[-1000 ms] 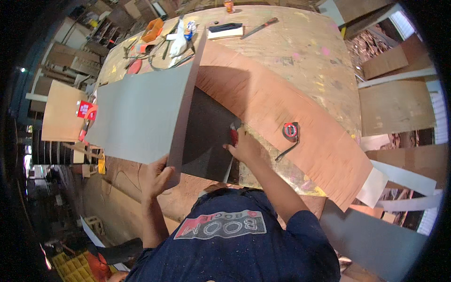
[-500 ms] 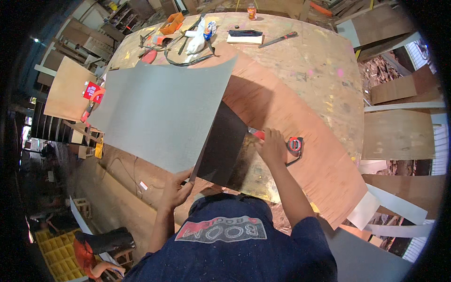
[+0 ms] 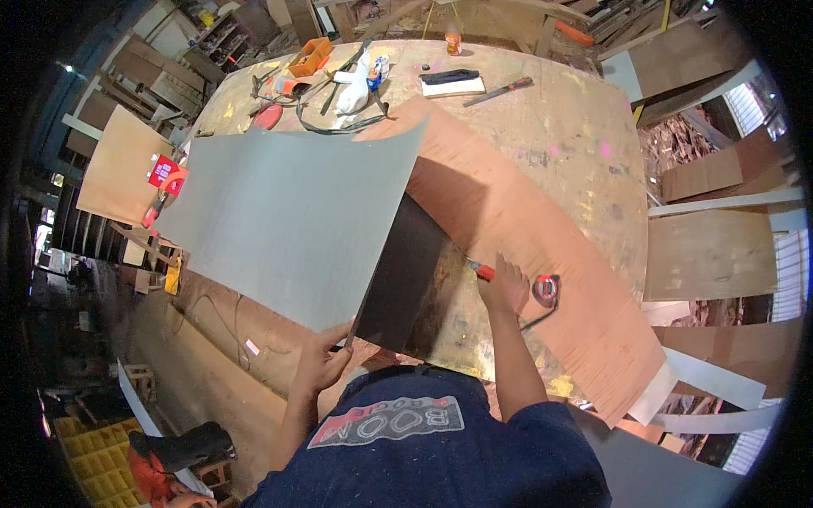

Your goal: The person measures a gray laminate sheet using a tape measure and cuts it with a utility knife to fit a wooden board, then checks the fit by placing the cut piece over the board.

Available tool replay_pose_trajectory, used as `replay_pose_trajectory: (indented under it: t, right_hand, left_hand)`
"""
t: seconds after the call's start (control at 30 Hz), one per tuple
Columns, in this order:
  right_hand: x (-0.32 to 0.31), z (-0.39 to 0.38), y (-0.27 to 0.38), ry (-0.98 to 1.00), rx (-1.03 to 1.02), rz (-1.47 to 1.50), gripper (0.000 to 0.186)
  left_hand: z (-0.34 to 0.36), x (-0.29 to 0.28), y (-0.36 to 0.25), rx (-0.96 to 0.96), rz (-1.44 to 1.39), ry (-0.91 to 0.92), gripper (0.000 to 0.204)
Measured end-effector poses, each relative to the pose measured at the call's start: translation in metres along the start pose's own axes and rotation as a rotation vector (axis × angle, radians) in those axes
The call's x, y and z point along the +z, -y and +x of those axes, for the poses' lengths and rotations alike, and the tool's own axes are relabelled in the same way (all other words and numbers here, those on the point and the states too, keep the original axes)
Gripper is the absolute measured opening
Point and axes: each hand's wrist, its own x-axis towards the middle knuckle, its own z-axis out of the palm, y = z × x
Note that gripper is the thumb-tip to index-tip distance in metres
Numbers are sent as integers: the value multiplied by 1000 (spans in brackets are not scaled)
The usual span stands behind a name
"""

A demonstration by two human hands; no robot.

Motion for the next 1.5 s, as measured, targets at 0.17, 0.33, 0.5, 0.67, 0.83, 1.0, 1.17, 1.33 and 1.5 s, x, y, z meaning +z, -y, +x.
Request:
replay_pose_trajectory:
  t: [0.17, 0.33, 0.5, 0.67, 0.83, 1.0, 1.17, 1.33, 1.5]
  right_hand:
    - [-15, 5, -24, 51, 96, -40, 66]
    - [-13, 45, -26, -82, 204, -47, 64]
    - [8, 92, -53, -105, 248, 2, 63]
    - [-9, 98, -38, -39, 323, 64, 61]
    - [-12, 105, -36, -35, 387, 47, 72]
    - [-20, 89, -26, -49, 317, 29, 69]
    - [-48, 42, 49, -381, 25, 249, 64]
    - [-81, -50, 188, 159, -480, 462, 59]
    - [-82, -84, 236, 591, -484, 9, 67]
  left_hand:
    - [0, 2, -3, -17, 38, 7, 49]
    - [6, 16, -11, -53, 29, 92, 55]
    - [24, 39, -12, 19, 231, 220, 61]
    - [29, 88, 26, 19, 321, 368, 74]
    - [27, 117, 60, 181, 492, 345, 86]
    - [26, 110, 82, 236, 430, 446, 93]
    - [23, 96, 101, 342, 245, 430, 91]
    - [23, 60, 123, 298, 23, 451, 77]
    - [30, -62, 200, 264, 114, 110, 52]
